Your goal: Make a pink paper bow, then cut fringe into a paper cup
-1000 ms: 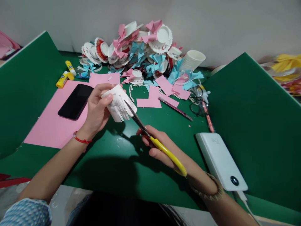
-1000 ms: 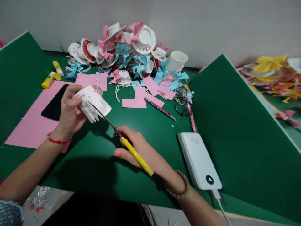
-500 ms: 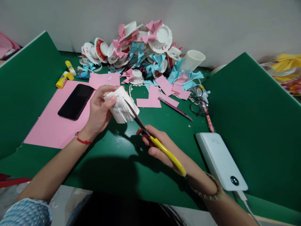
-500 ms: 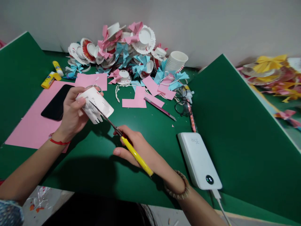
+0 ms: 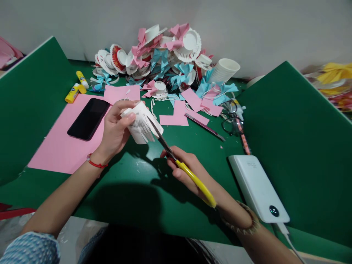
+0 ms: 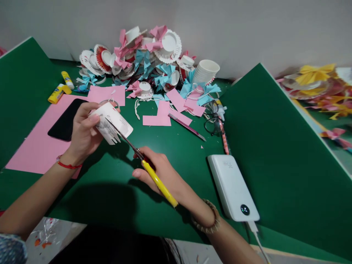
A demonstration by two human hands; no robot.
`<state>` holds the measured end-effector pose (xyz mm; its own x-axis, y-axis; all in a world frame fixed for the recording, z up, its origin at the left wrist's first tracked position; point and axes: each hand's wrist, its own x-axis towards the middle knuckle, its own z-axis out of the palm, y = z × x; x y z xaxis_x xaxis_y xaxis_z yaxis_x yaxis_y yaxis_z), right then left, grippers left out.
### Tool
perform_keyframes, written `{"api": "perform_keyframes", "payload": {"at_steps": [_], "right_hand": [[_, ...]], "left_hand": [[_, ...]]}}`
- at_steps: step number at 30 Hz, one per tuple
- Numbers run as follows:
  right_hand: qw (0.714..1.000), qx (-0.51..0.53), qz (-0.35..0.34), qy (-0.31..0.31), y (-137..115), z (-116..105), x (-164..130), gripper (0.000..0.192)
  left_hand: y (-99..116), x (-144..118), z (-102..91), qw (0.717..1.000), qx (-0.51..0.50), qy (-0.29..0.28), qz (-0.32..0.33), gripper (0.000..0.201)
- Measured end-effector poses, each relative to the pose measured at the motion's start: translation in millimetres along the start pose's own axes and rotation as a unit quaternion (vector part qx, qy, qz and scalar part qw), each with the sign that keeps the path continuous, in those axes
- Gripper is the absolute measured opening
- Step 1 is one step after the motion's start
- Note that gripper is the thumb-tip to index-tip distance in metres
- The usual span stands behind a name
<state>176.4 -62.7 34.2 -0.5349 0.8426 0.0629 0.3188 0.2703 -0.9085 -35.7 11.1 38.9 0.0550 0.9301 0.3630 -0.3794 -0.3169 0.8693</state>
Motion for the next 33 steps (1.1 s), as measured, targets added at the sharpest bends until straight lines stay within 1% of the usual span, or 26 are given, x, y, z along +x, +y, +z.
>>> {"api": "perform_keyframes", "payload": {"at_steps": [4,9,14,20,23,28,33], "right_hand": [[1.000,-0.011,-0.001,0.004,-2.0,0.6,0.3,0.065],[1.000,-0.017,-0.004,0.024,-1.9,1.8,-0.3,0.062],[0.998,-0.043,-0.005,0.044,-3.4,2.8,0.1,0.063],[0.996,-0.068,-0.009,0.063,-3.8,4.1,0.0,0.061],[0.995,-0.070,-0.007,0.069,-3.8,4.3,0.3,0.061],[0.995,-0.072,-0.003,0.074,-6.3,4.5,1.3,0.059],[0.994,-0.070,-0.004,0.081,-5.5,6.0,1.0,0.057]], "left_hand": [[0.0,-0.4,0.8,1.000,0.008,0.000,0.001,0.024],[-0.6,-0.4,1.0,1.000,0.001,0.012,-0.010,0.026],[-1.3,-1.2,0.1,1.000,-0.001,0.002,-0.005,0.025],[-1.5,-1.0,0.6,1.000,-0.001,0.013,-0.002,0.025],[-2.0,-0.4,0.5,1.000,0.007,0.014,0.000,0.025],[-2.3,-0.3,-0.3,1.000,0.010,-0.003,0.010,0.024],[-1.6,-0.9,0.2,1.000,0.003,0.001,0.011,0.022]]}}
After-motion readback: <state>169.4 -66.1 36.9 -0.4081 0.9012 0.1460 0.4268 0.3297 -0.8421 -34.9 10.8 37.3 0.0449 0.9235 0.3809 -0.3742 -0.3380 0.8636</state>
